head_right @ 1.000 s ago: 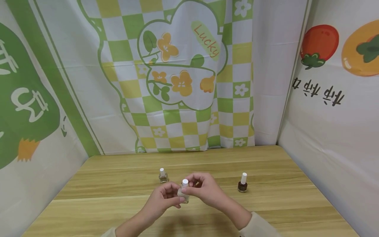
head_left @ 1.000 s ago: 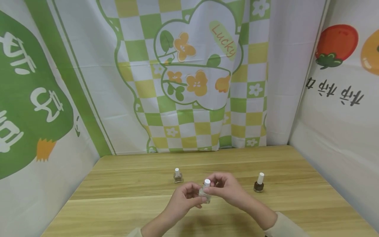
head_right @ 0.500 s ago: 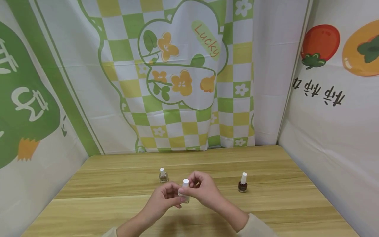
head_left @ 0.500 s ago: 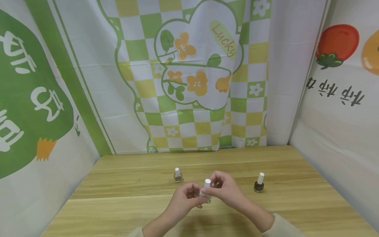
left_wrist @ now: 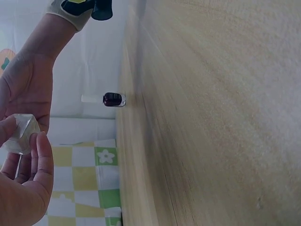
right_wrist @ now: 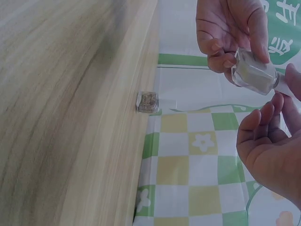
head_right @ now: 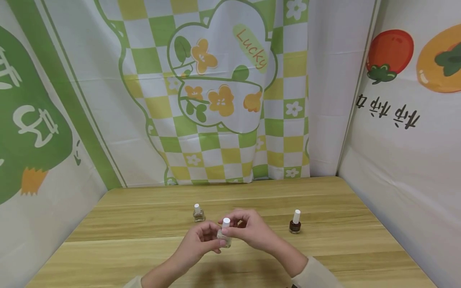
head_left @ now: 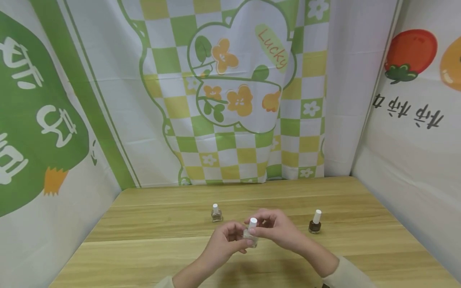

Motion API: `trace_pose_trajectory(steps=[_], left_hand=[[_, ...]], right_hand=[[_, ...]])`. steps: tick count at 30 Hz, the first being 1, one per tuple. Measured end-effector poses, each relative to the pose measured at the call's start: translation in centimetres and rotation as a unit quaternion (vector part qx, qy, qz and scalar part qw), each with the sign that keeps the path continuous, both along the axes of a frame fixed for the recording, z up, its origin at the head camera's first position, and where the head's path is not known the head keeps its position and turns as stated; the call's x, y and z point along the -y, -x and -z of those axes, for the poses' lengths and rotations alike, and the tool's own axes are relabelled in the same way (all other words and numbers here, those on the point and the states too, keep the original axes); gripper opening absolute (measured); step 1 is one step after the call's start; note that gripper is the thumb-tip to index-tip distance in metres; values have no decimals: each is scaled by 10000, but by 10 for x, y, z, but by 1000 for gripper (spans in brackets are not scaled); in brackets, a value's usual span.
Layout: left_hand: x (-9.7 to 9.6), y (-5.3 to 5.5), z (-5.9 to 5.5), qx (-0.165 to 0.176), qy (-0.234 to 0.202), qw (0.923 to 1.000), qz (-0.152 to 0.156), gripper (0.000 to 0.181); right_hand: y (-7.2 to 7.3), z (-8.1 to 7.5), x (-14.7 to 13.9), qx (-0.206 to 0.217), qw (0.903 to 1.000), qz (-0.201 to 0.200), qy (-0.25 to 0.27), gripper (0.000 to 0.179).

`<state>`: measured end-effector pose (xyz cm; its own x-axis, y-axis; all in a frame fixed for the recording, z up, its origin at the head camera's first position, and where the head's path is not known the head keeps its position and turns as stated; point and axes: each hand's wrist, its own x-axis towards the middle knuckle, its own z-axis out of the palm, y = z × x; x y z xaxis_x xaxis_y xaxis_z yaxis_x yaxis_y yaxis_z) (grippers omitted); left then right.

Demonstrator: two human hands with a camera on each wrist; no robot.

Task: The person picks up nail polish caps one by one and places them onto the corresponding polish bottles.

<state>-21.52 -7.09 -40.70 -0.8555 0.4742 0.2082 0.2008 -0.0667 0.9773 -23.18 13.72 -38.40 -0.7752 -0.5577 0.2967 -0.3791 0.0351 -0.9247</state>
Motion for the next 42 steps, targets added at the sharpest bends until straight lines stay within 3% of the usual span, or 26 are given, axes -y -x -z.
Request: trace_pose_trajectory(steps=[5,12,26,33,42], left_hand=[[0,0,-1,-8,17,10000,-10,29],[-1,-1,-1,-47,-6,10000,-6,28],[-1,-3,0,11,-10,10000,52,29],[1,-4,-4,226,-6,9997,-77,30],[1,-2,-4,90,-25,10000,-15,29]], right_hand=[[-1,0,1,-116,9996,249,-62,14],[-4,0,6,-57,9964,820,-193,20],[-5,3,8,126,9955,904,-269,26],[-1,-1,-1,-117,9991,376,-168,29],[2,-3,-7,-286,9981,-549,24,28]])
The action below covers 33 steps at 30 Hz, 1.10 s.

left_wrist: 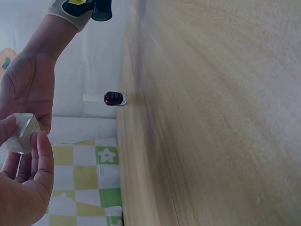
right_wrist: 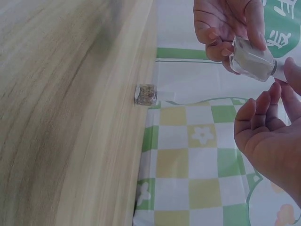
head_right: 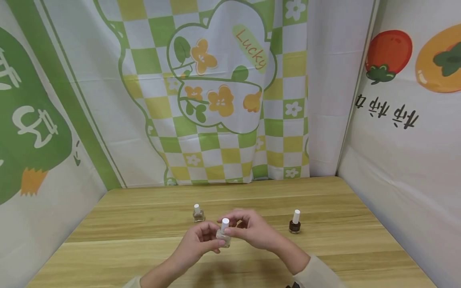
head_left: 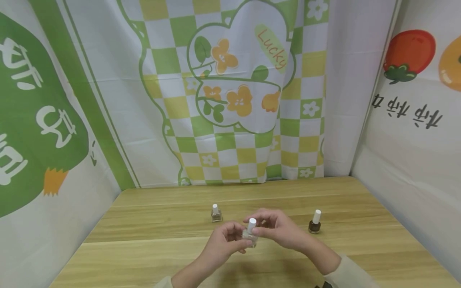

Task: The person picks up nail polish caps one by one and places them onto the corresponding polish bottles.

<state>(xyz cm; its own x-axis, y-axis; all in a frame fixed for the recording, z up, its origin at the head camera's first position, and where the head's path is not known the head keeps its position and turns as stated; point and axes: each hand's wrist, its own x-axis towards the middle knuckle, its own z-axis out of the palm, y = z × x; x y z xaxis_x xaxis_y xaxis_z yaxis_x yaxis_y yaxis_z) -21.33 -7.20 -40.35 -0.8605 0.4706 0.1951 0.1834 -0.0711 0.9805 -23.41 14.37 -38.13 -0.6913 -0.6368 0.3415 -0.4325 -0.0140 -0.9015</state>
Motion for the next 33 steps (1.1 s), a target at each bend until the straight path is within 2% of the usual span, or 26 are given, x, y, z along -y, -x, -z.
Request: trace_pose_trajectory(steps=[3,8,15,22,27,33], left_hand=[[0,1,2,-52,-18,10000,21,29],[0,2,3,-154,5,9999,6,28],[0,3,4,-142,-23,9999,16,28],[-1,1,3,-108,6,9999,17,28],[-2,0,3,-70,65,10000,-24,28],[-2,0,3,25,47,10000,14,28]], right_hand=[[0,0,1,9,10000,-85,-5,26],[1,1,2,52,10000,15,-48,22],[-1,2,7,-167,9975,636,-249,13],[-5,3,13,70,9916,1249,-318,19],[-7,4,16,85,9891,1442,-300,22],[-7,5,15,112,9892,1425,-320,24]])
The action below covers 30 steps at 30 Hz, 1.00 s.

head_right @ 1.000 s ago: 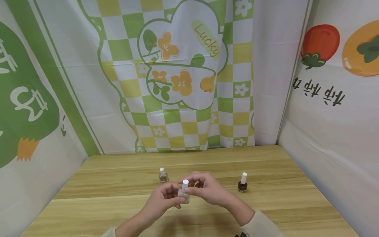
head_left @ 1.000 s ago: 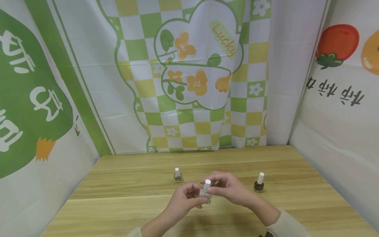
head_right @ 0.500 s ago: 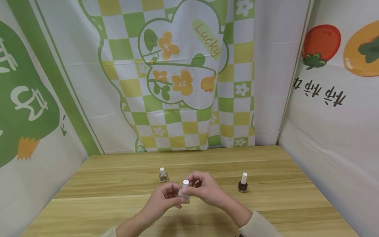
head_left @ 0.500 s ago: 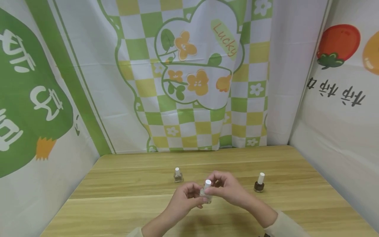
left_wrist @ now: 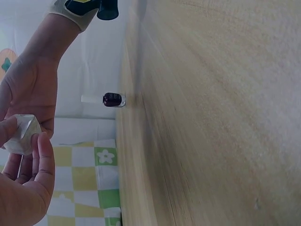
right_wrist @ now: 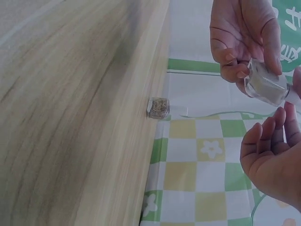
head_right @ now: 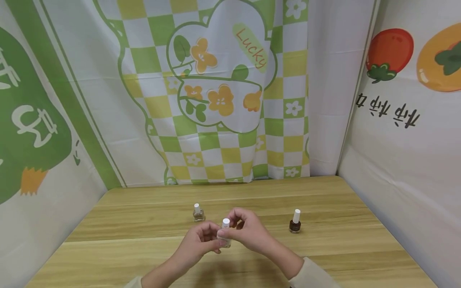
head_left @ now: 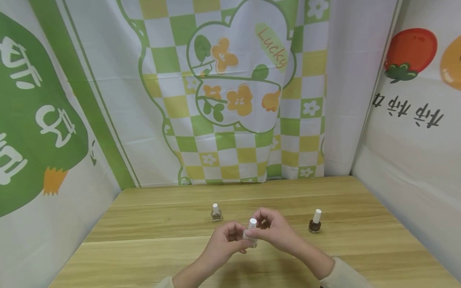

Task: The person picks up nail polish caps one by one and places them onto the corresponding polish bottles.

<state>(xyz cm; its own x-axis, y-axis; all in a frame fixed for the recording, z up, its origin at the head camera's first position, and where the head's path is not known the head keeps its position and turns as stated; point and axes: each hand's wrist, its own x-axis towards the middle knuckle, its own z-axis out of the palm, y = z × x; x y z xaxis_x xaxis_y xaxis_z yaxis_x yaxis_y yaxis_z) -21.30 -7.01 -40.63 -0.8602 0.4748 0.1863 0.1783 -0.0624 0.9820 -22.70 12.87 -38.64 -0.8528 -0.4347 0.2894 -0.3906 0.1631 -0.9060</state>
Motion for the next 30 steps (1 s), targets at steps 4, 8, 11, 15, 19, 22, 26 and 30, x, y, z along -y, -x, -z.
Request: trace_pose_trajectory(steps=[4,8,11,15,19,22,26,30], left_hand=[[1,0,0,70,-32,10000,11,29],[1,0,0,86,-38,10000,4,28],[1,0,0,47,-16,10000,9,29],[1,0,-1,21,2,10000,26,29],[1,0,-1,42,-4,10000,56,29],[0,0,-1,77,-34,9999,62,29],[0,1,1,53,-34,10000,21,29],[0,2,3,4,0,10000,-7,29]], right_hand=[[3,1,-3,-16,9995,-290,81,28],[6,1,-8,4,9968,-749,289,32],[8,0,-10,-10,9934,-1055,447,29],[8,-1,-11,-63,9913,-1190,553,22],[7,0,-9,-132,9947,-901,474,16],[7,1,-7,-100,9963,-699,489,13],[5,3,-4,-47,9974,-506,504,16],[4,3,-1,-46,9987,-313,400,18]])
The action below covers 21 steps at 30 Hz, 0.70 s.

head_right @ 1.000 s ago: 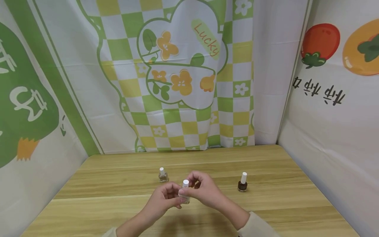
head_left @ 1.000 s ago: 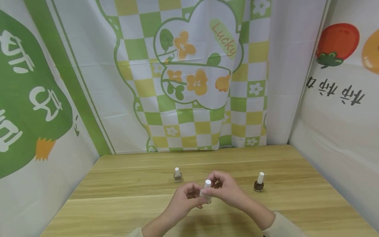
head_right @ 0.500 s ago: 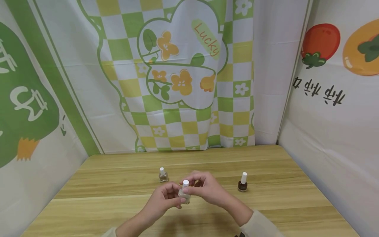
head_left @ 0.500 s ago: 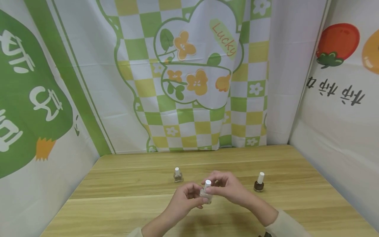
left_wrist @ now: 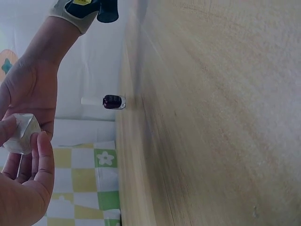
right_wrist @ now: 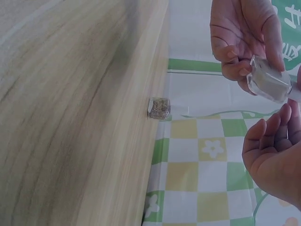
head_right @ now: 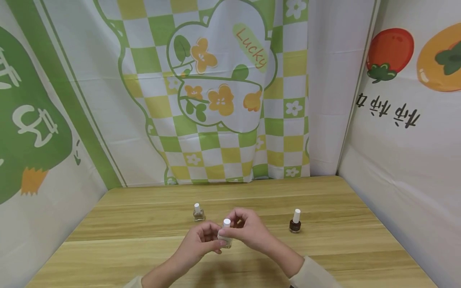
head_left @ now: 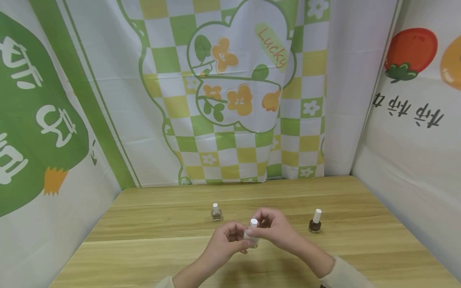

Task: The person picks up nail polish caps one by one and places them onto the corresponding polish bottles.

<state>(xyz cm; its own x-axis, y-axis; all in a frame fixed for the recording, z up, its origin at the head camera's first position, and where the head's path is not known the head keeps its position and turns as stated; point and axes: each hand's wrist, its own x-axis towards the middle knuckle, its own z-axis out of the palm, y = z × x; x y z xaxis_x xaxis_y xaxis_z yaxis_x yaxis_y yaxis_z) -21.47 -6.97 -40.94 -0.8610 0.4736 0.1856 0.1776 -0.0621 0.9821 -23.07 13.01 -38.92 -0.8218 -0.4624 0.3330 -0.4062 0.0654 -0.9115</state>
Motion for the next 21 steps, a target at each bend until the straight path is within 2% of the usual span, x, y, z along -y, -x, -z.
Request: trace_pose_trajectory(steps=[10,16,21], left_hand=[[-1,0,1,8,92,10000,-35,28],[0,-1,-2,4,2,10000,-37,28],[1,-3,-4,119,-47,9999,-40,29]], right_hand=[[-1,2,1,188,9997,107,-114,22],[2,0,-4,-62,9998,-158,-132,22],[2,-4,-10,75,9992,-400,-63,28]])
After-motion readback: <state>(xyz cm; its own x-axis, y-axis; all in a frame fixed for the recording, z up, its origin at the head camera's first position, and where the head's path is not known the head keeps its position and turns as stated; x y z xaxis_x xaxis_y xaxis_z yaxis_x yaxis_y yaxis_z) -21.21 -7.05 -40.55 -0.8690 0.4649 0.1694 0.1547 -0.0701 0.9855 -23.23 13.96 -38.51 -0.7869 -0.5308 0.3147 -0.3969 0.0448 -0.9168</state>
